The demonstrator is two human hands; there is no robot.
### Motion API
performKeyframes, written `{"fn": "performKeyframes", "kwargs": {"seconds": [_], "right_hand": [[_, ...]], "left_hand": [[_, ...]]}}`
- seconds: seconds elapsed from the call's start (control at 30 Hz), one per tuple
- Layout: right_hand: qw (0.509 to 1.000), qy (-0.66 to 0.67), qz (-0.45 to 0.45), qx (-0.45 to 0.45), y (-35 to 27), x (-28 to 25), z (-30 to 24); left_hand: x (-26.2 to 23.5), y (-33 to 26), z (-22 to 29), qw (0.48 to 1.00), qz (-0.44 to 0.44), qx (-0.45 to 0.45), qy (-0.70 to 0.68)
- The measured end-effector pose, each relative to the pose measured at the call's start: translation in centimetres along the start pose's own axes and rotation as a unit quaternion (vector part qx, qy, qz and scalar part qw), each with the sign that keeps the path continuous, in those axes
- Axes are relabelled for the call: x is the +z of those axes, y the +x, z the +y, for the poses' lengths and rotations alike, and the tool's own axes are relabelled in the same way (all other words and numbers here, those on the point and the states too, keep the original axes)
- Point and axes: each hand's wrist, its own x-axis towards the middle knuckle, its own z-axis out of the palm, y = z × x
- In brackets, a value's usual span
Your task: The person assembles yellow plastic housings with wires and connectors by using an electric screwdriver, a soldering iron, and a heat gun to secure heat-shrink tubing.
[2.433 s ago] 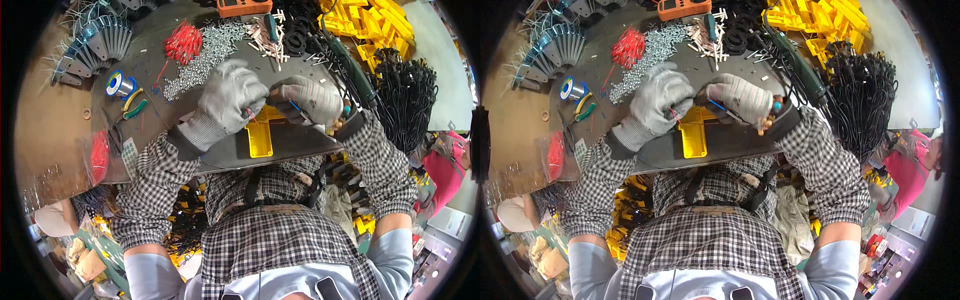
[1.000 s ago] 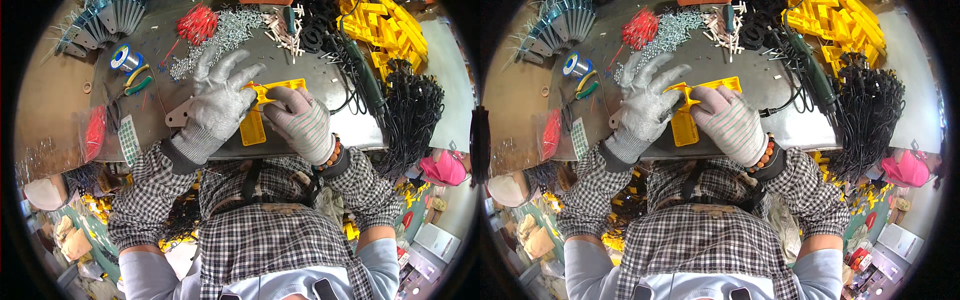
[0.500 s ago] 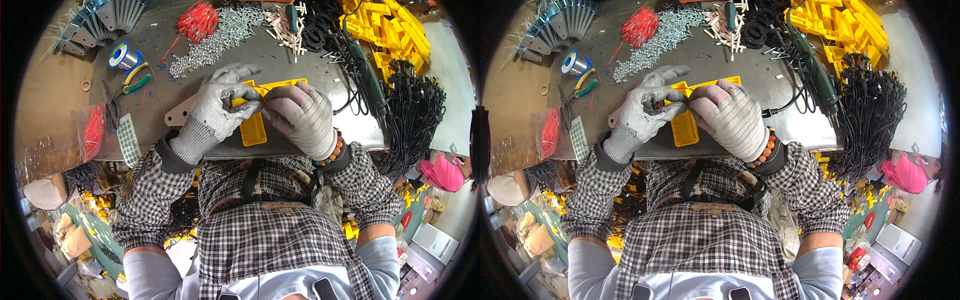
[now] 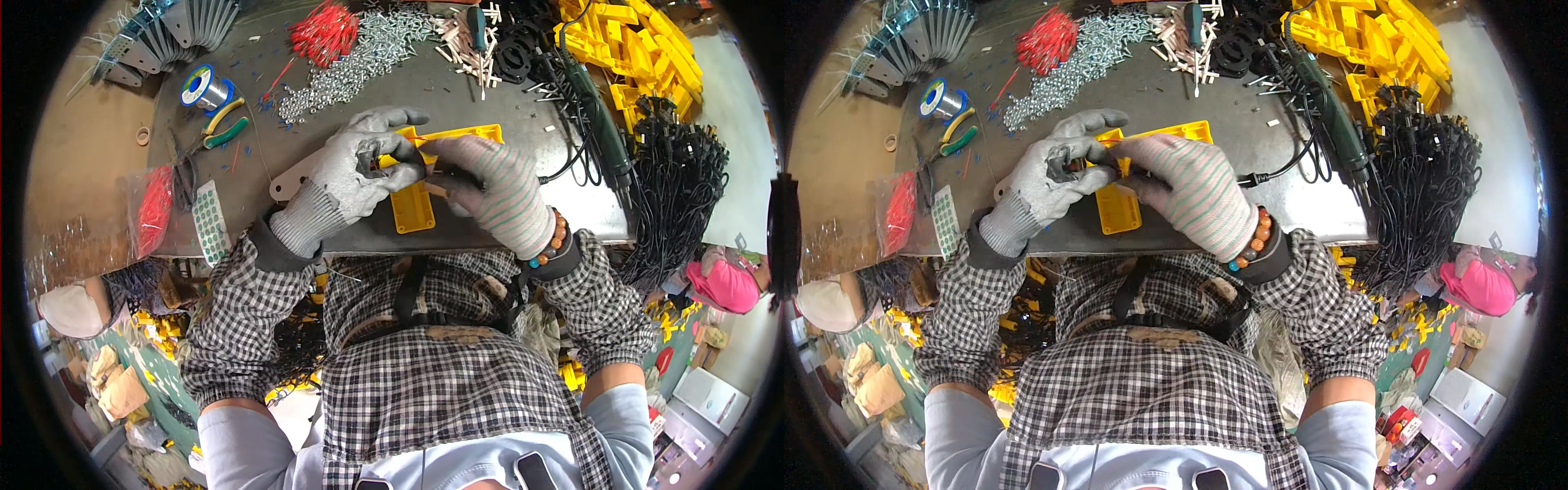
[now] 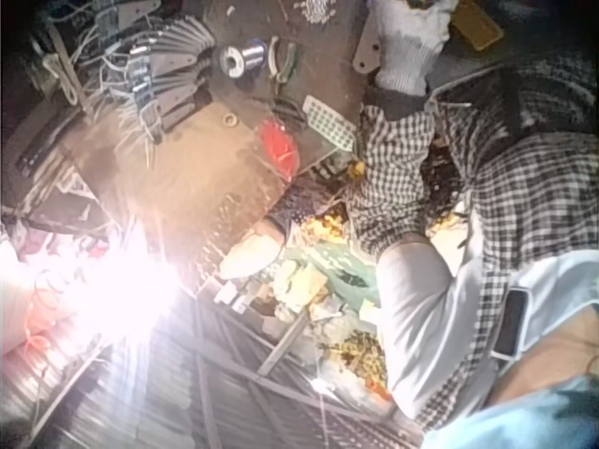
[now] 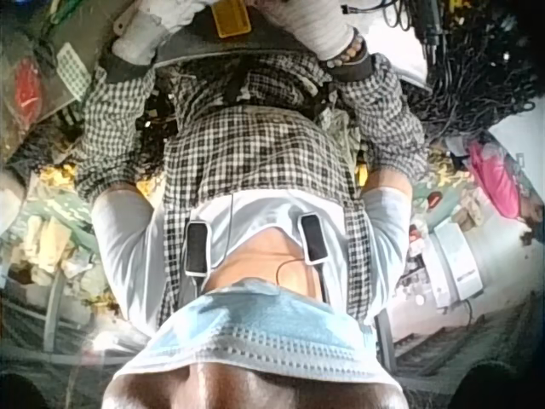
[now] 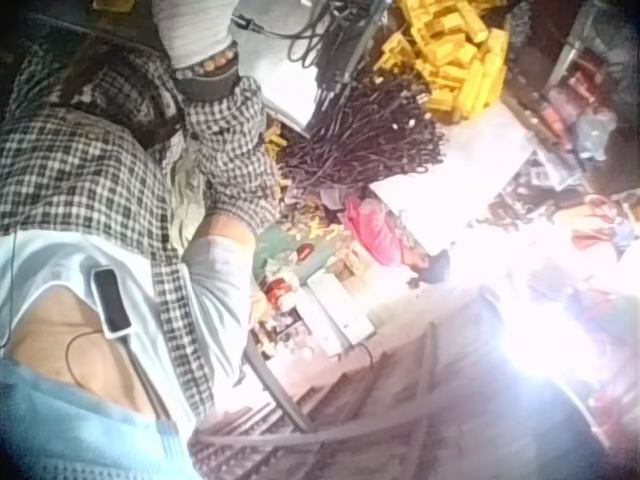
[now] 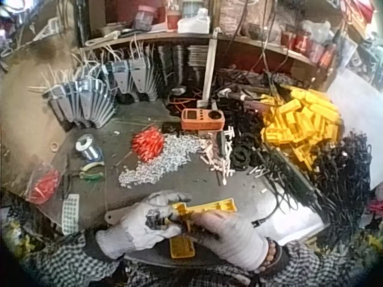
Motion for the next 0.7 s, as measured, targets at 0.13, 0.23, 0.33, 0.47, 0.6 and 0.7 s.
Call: {"fn": "performKeyframes", "kwargs": {"seconds": [0.13, 0.23, 0.33, 0.47, 0.6, 0.7], "right_hand": [[0.999, -0.02, -0.018, 0.039, -0.1, -0.2, -0.4], [0.984, 0.053, 0.023, 0.169, -0.5, -0.2, -1.0], [0.99, 0.067, 0.031, 0.116, -0.7, 0.1, 0.0], [0.985, 0.122, 0.054, 0.106, -0.5, 1.1, 0.5], [0.989, 0.102, 0.035, 0.097, -0.2, 0.9, 0.2], [0.99, 0.108, 0.029, 0.088, -0.1, 0.9, -0.1]], "left_hand": [[0.3, -0.2, 0.7, 0.997, 0.019, 0.04, 0.067], [0.2, -0.3, 0.3, 0.999, 0.032, 0.014, -0.001], [-0.2, -0.2, 0.5, 0.991, 0.028, -0.053, -0.119], [-0.2, -0.3, 1.3, 0.998, 0.001, -0.022, -0.05], [-0.5, -0.5, 1.1, 0.995, -0.014, -0.015, -0.098], [-0.7, -0.4, 0.5, 0.99, -0.037, -0.027, -0.135]]}}
